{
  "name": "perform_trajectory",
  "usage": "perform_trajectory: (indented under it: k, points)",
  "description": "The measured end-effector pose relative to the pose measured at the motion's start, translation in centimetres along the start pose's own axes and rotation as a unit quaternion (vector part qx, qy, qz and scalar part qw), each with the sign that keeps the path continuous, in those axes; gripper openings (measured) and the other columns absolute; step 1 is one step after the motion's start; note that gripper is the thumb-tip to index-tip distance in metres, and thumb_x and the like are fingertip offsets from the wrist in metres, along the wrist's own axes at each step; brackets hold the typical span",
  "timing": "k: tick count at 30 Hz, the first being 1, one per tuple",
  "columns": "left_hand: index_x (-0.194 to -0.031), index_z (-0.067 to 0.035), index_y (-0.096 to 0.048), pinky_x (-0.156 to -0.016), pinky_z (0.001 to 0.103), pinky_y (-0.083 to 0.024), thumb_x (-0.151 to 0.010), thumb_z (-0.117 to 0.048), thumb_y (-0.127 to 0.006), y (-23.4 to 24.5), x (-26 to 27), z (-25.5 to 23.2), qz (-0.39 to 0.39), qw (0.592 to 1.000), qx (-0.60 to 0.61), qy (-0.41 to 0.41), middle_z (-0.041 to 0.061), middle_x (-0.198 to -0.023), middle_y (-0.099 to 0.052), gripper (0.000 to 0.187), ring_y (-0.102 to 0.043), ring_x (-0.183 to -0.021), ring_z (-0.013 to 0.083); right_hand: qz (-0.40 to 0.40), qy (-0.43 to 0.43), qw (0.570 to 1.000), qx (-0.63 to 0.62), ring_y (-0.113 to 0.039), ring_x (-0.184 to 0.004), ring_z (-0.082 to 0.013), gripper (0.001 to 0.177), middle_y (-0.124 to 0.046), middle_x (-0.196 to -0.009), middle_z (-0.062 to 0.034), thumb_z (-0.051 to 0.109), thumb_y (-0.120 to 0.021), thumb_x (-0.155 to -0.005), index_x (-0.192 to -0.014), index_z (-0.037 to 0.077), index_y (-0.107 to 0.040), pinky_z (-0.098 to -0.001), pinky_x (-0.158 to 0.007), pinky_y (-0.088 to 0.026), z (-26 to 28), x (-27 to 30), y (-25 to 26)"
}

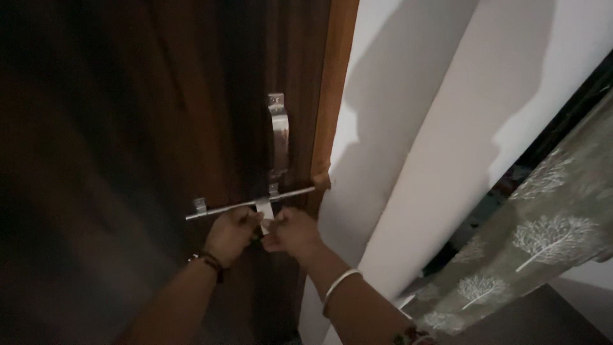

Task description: The person opens a wooden door by sliding a latch and turning the handle, then closes it. They move a curtain aside, open a window with a metal grille, place a backpack and a plastic bag on a nearby surface, and then close and latch the window.

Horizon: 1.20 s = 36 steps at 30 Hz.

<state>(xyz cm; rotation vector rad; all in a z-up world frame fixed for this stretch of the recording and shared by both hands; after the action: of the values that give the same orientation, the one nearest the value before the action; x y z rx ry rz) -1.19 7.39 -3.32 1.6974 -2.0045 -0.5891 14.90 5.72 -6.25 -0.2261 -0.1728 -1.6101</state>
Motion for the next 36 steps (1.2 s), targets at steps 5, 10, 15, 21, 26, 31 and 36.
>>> perform_trajectory:
  k: [5, 10, 15, 21, 26, 31, 36]
  points:
    - [-0.102, -0.008, -0.073, -0.081, 0.038, -0.059, -0.095, -0.030, -0.059, -0.1, 0.8, -0.6, -0.033, 0.998, 0.047, -0.037, 0.014, -0.099, -0.079, 0.027, -0.078, -0.090, 0.0253, -0.015, 0.004, 0.999, 0.042, -0.076, -0.075, -0.0242, 0.021, -0.072, -0.088, -0.0173, 0.016, -0.070, -0.094, -0.095, -0.003, -0.063, -0.0368, -0.065, -0.067, 0.4, 0.9, -0.4]
    - [-0.105, -0.008, -0.076, -0.083, 0.040, -0.058, -0.099, -0.037, -0.061, -0.1, 1.9, -0.5, -0.060, 0.998, 0.017, 0.010, 0.015, -0.101, -0.079, 0.033, -0.076, -0.093, 0.0278, -0.031, 0.020, 0.996, 0.079, -0.073, -0.075, -0.0211, 0.026, -0.073, -0.087, -0.0168, 0.020, -0.075, -0.094, -0.094, -0.004, -0.066, -0.0351, -0.066, -0.065, 0.3, 0.9, -0.2]
    - [-0.105, -0.012, -0.080, -0.080, 0.036, -0.058, -0.092, -0.040, -0.070, -0.3, 1.8, 0.3, -0.050, 0.976, 0.194, 0.087, 0.009, -0.106, -0.081, 0.033, -0.076, -0.094, 0.0212, -0.008, 0.058, 0.998, 0.015, -0.077, -0.076, -0.0217, 0.029, -0.076, -0.092, -0.0154, 0.024, -0.076, -0.091, -0.100, -0.003, -0.074, -0.0311, -0.070, -0.066, 0.2, 0.3, 0.1]
    - [-0.105, -0.007, -0.079, -0.080, 0.036, -0.056, -0.087, -0.035, -0.081, -0.1, 1.4, -0.3, -0.090, 0.976, 0.165, 0.107, 0.012, -0.099, -0.079, 0.033, -0.071, -0.088, 0.0228, -0.016, 0.013, 0.997, -0.077, -0.075, -0.075, -0.0272, 0.036, -0.074, -0.092, -0.0182, 0.023, -0.078, -0.090, -0.099, -0.011, -0.072, -0.0370, -0.067, -0.067, 0.8, 1.3, -0.5]
    - [-0.096, -0.002, -0.077, -0.075, 0.034, -0.057, -0.084, -0.021, -0.078, 0.1, 1.4, -1.4, -0.060, 0.947, 0.307, 0.069, 0.008, -0.089, -0.077, 0.023, -0.071, -0.080, 0.0189, -0.011, -0.022, 0.999, 0.030, -0.076, -0.070, -0.0294, 0.041, -0.075, -0.085, -0.0250, 0.025, -0.073, -0.094, -0.094, -0.016, -0.071, -0.0375, -0.066, -0.066, 3.6, 2.5, -0.4]
    - [-0.093, -0.001, -0.078, -0.071, 0.034, -0.051, -0.088, -0.025, -0.078, 0.3, 1.7, -1.3, -0.077, 0.956, 0.279, 0.048, 0.009, -0.087, -0.075, 0.024, -0.065, -0.078, 0.0187, 0.003, 0.020, 1.000, 0.002, -0.077, -0.073, -0.0293, 0.027, -0.075, -0.087, -0.0241, 0.014, -0.072, -0.092, -0.093, -0.014, -0.071, -0.0393, -0.066, -0.068, 3.5, 2.6, -0.4]
    - [-0.095, -0.005, -0.080, -0.077, 0.034, -0.054, -0.088, -0.029, -0.077, 0.0, 2.2, -0.5, -0.099, 0.962, 0.250, 0.036, 0.009, -0.090, -0.078, 0.026, -0.069, -0.082, 0.0178, 0.018, 0.026, 0.999, 0.031, -0.078, -0.079, -0.0274, 0.026, -0.075, -0.090, -0.0220, 0.016, -0.071, -0.094, -0.097, -0.010, -0.069, -0.0383, -0.069, -0.068, 1.9, 1.5, -0.2]
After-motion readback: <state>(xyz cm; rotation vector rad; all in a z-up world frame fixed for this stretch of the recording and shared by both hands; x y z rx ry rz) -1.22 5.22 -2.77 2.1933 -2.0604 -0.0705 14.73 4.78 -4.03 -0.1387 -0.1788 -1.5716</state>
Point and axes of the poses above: each hand's wrist, its own x-axis away from the middle knuckle, its own y-axis out of the back of the hand, z = x × y, the point moved 7 cm from there along -x, towards the middle knuckle
